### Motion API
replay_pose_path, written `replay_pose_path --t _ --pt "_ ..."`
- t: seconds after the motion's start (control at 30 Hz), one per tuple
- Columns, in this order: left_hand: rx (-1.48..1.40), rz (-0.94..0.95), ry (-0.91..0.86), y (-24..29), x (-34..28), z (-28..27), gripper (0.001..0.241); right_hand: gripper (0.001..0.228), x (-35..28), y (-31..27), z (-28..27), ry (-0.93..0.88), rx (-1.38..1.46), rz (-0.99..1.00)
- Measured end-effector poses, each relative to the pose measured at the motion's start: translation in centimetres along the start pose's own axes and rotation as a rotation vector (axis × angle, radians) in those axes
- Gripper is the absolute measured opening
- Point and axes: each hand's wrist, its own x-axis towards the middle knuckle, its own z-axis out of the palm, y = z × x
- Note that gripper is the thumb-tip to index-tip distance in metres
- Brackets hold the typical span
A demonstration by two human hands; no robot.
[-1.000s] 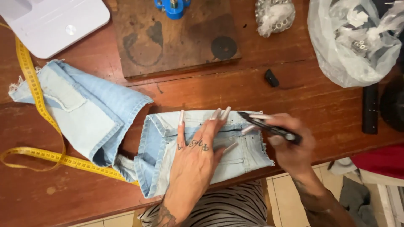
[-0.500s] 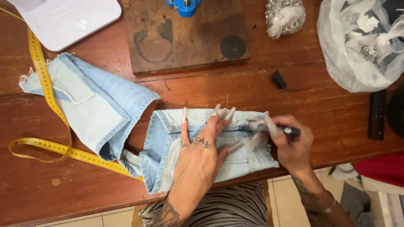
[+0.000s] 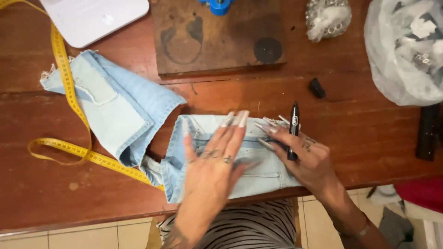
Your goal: Measuring and marking denim shorts for alterations using a measuring tape and a marker on a workbench.
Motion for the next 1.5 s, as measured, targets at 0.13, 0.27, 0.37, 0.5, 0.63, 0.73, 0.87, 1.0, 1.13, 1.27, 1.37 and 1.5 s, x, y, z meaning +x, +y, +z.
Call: replay_pose_path --t 0.13,0.27,0.37,0.5,0.63,0.73,0.87,1.0,1.13,1.27,1.37,1.5 --pt "0.120 -0.002 0.028 -3.3 -0.2 -4.7 0.103 0.039 0.0 0.2 0.2 0.000 0.023 -0.003" --pt "0.170 0.038 -0.015 -6.5 -1.4 -5.4 0.078 0.042 -0.3 -0.4 0.0 0.004 -0.039 -0.012" --pt "0.168 0.052 -0.003 -7.5 -0.6 -6.0 0.081 0.044 -0.1 -0.4 0.0 0.011 -0.067 -0.016" --pt "0.202 0.028 -0.065 -10.0 -1.0 -6.2 0.071 0.041 -0.5 0.0 0.2 0.008 -0.076 -0.036" --pt "0.159 0.057 -0.056 -10.3 -0.7 -7.2 0.073 0.041 0.0 -0.6 0.1 0.040 -0.135 -0.061" --pt "0.161 0.019 -0.071 -10.2 -0.8 -7.0 0.079 0.037 -1.3 0.4 0.8 0.034 -0.170 -0.061" --pt "0.050 -0.054 -0.077 -9.5 -0.1 -7.9 0.117 0.037 -0.9 0.0 0.4 0.020 -0.172 -0.049" --pt "-0.041 -0.090 -0.059 -10.5 -0.7 -6.6 0.164 0.037 -0.2 -0.7 0.2 0.036 -0.117 -0.064" --pt "-0.085 -0.115 -0.070 -10.6 -0.8 -6.3 0.164 0.036 -1.5 0.1 0.6 0.034 -0.175 -0.055" --pt "-0.134 -0.117 -0.061 -10.8 -1.0 -6.3 0.155 0.038 -2.0 0.7 0.9 0.032 -0.173 -0.040" --pt "-0.146 -0.103 -0.058 -10.8 -1.1 -6.3 0.153 0.039 -2.5 1.4 1.1 0.027 -0.114 -0.017" --pt "-0.160 -0.094 -0.060 -10.8 -1.0 -6.5 0.147 0.044 -2.5 1.3 0.7 -0.012 -0.026 0.047"
